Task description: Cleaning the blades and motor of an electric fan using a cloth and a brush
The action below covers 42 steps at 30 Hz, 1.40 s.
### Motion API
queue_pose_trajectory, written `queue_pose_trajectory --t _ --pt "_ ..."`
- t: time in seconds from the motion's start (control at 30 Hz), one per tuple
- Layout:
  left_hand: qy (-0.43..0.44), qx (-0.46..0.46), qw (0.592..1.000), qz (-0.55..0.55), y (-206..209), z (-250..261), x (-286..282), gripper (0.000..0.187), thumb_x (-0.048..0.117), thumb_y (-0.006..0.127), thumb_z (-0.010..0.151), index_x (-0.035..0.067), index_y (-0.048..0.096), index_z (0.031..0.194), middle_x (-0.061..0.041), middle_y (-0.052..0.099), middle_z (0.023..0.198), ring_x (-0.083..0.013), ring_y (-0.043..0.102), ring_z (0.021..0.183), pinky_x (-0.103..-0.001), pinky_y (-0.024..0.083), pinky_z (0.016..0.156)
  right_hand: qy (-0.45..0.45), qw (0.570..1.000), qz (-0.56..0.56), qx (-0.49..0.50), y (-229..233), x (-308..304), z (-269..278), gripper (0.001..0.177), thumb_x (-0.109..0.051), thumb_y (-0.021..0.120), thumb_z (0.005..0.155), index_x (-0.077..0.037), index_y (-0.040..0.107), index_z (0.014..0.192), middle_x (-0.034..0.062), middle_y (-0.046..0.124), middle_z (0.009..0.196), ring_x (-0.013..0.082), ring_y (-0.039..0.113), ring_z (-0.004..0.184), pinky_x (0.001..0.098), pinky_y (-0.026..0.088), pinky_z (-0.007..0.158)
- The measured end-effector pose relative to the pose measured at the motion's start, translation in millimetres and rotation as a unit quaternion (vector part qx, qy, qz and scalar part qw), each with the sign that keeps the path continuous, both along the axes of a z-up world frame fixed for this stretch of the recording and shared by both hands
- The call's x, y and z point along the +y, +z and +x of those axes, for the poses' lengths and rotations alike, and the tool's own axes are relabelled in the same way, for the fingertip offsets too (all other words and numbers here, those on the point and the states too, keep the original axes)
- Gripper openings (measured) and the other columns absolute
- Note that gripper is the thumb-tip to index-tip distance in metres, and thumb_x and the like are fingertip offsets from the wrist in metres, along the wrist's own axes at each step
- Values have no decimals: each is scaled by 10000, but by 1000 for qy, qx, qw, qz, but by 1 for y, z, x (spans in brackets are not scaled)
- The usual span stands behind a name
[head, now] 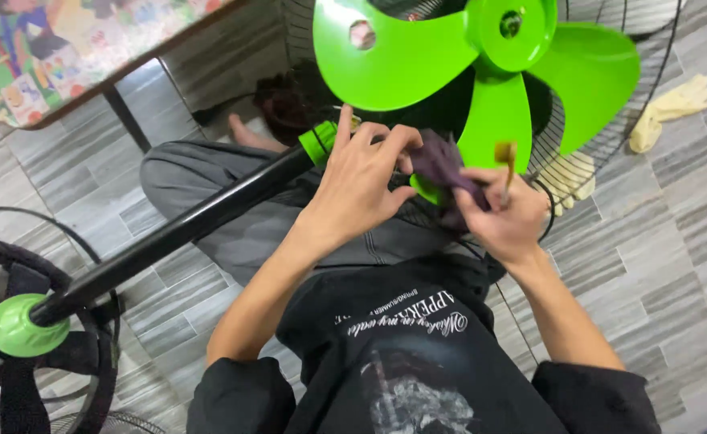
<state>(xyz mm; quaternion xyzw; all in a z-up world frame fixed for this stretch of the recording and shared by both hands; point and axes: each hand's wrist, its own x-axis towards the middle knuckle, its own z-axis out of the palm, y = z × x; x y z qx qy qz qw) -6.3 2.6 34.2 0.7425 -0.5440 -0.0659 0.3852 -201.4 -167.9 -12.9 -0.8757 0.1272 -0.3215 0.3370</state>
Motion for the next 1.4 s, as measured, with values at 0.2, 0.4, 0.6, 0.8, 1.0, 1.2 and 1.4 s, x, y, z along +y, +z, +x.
queue_pose_trajectory --t 0.2,0.4,0.6,0.8,1.0,1.2,1.4 --pt "19 -137 990 32 -8 -5 -4 572 249 949 590 175 606 1041 8 619 859 -243 592 899 -522 431 1015 -69 983 106 -129 14 4 14 675 203 752 914 -131 235 636 255 755 987 254 685 832 296 434 721" --pt "-26 -119 992 7 12 -25 -14 505 214 860 689 88 637 1124 -78 623 1181 -303 544 1084 -417 413 954 -176 944 125 -250 50 -42 -68 359 97 483 1188 -109 266 989 88 465 1186 206 492 1105 390 485 1123" --pt "-113 -166 978 46 4 -32 -31 552 287 866 673 105 608 1125 -104 596 1224 -329 534 1201 -455 388 1072 -227 958 169 -47 30 -43 -37 168 112 640 1069 52 536 952 136 693 1234 77 341 703 202 349 652" --pt "-91 -226 967 74 -26 -35 -37 704 382 975 573 161 654 1160 -94 593 1205 -362 559 1220 -482 480 1013 -185 874 447 -48 3 -41 29 295 -102 643 1056 -197 461 844 -89 608 879 -59 450 652 84 269 468" --pt "-84 -188 976 68 -16 -28 -25 632 274 956 613 113 673 1155 -138 560 1250 -408 529 1258 -496 509 1008 -80 887 454 1 51 -22 74 512 -418 439 1093 -13 506 1399 260 371 1531 428 133 1523 610 215 1196" --pt "-91 -151 983 60 -19 -20 -22 615 252 958 597 119 698 1138 -130 545 1232 -408 505 1272 -513 531 995 11 727 677 -115 -13 -52 62 308 -405 407 1079 -204 376 848 44 637 858 148 650 780 279 555 644" --pt "-89 -85 989 87 -4 -7 -15 558 202 932 609 104 733 1122 -160 549 1268 -413 495 1291 -507 547 1007 18 750 656 -87 -42 -11 0 408 -397 450 1108 -161 517 782 10 573 570 173 683 592 325 592 721"
